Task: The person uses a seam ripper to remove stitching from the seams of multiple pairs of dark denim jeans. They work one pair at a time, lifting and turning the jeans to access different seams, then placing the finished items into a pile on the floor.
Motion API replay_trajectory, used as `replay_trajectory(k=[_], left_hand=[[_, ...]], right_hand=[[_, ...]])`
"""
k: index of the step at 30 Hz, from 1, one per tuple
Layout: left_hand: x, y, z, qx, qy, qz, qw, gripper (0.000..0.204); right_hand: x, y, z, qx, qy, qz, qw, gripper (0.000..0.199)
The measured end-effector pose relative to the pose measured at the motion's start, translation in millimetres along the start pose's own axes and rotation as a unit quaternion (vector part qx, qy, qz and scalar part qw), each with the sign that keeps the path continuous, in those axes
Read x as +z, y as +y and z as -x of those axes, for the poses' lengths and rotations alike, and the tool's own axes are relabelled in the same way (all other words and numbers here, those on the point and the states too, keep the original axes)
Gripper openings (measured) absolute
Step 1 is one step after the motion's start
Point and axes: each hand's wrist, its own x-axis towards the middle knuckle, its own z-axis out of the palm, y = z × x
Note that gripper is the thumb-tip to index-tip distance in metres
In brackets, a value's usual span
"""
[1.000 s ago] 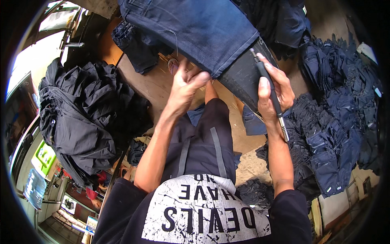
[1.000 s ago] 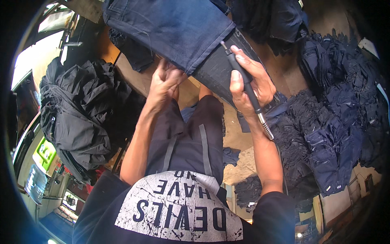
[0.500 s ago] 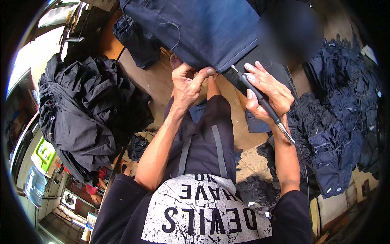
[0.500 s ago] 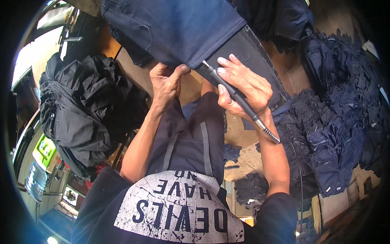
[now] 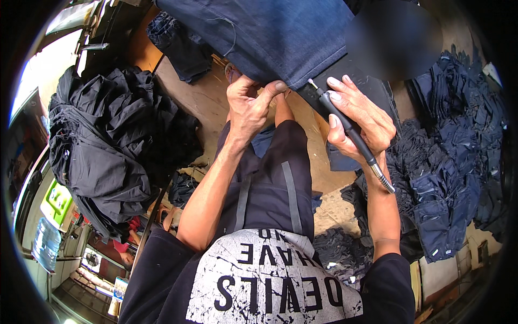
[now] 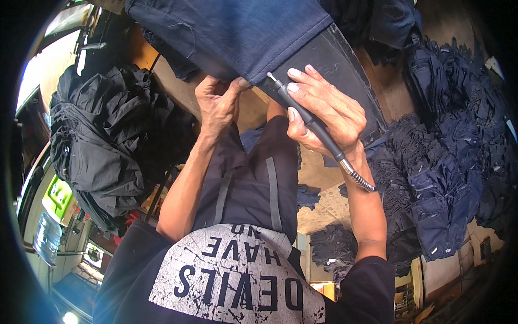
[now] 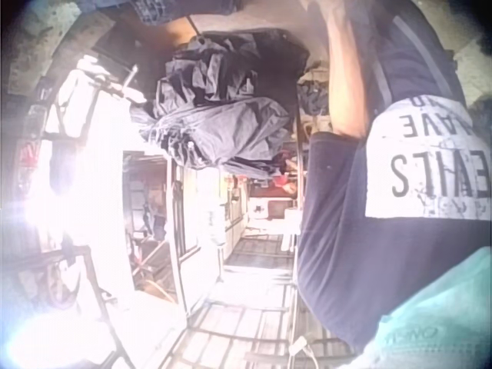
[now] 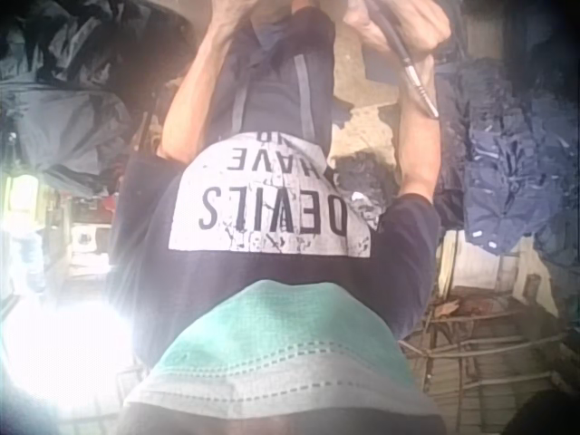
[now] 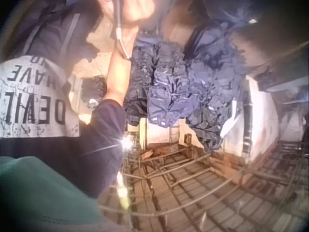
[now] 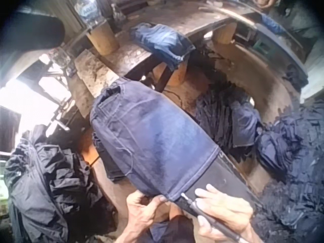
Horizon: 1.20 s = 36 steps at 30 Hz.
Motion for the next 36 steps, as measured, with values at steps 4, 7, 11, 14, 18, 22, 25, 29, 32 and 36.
replay_trajectory(k=[4, 7, 11, 14, 18, 22, 25, 29, 32, 36], left_hand=[[2, 1, -1, -0.003, 0.008, -0.014, 1.000, 0.017], [4, 2, 0, -0.005, 0.025, -0.009, 1.000, 0.014], [3, 2, 0, -0.012, 0.023, -0.020, 0.999, 0.014], [1, 1, 0, -0.007, 0.002, -0.018, 1.000, 0.018], [-1, -1, -1, -0.003, -0.009, -0.009, 1.000, 0.020], [-4, -4, 1, -0.002, -0.011, -0.029, 1.000, 0.020], [-6, -8, 1, -0.005, -0.007, -0.046, 0.999, 0.021], [-8, -12, 0, 0.003, -0.004, -0.060, 0.998, 0.023], [-7, -12, 1, 0.002, 0.000, -0.048, 0.999, 0.023], [-6, -11, 1, 0.000, 0.000, -0.030, 1.000, 0.023]], right_hand=[[0, 0, 1, 0.002, 0.008, 0.006, 1.000, 0.028], [0, 1, 1, 0.003, 0.013, 0.008, 1.000, 0.028], [1, 2, 2, 0.005, 0.024, 0.011, 1.000, 0.029], [1, 3, 3, 0.005, 0.034, 0.015, 0.999, 0.029], [1, 4, 3, 0.013, 0.040, 0.019, 0.999, 0.029], [1, 3, 3, 0.015, 0.050, 0.023, 0.998, 0.030], [-1, 3, 3, 0.028, 0.068, 0.024, 0.997, 0.030], [0, 3, 3, 0.012, 0.046, -0.002, 0.999, 0.030], [0, 2, 2, 0.009, 0.020, -0.010, 1.000, 0.029], [-1, 1, 1, 0.012, 0.010, -0.009, 1.000, 0.027]])
